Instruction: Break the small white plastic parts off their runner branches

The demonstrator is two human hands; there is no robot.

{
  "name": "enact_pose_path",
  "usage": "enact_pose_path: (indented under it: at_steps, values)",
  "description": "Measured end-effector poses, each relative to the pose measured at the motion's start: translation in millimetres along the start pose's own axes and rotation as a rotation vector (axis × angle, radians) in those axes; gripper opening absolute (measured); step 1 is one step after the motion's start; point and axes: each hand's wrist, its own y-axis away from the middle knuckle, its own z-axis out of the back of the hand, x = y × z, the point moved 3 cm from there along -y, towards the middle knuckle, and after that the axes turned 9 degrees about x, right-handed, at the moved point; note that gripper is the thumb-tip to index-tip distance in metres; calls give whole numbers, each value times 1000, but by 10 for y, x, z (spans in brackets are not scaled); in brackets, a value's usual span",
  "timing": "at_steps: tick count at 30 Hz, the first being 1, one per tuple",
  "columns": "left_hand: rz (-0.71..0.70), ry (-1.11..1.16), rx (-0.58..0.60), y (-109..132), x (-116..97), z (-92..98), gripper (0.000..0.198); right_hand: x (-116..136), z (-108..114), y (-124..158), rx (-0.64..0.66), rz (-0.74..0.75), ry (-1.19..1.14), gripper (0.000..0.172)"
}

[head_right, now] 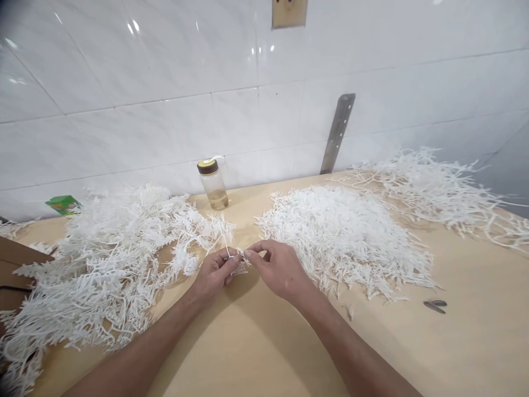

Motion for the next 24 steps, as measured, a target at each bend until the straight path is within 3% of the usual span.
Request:
enact_pose_path:
  at_steps: [4,8,16,21,24]
  values:
    - [-22,-78,-18,-18,37,2,43,-20,-72,0,-24,-24,36,26]
    - [-49,-131,-31,-5,26,-8,40,-45,-124,-14,-66,53,130,21]
    - [-46,-264,-80,5,19,-30,34,-35,-225,22,-46,67,239,14]
    - [-66,-410,-126,24,-12,-25,26,-69,-322,-6,-20,-8,284,15]
    - [-112,-455,-95,66,-38,-51,24,-144,-256,-48,-99,-74,377,16]
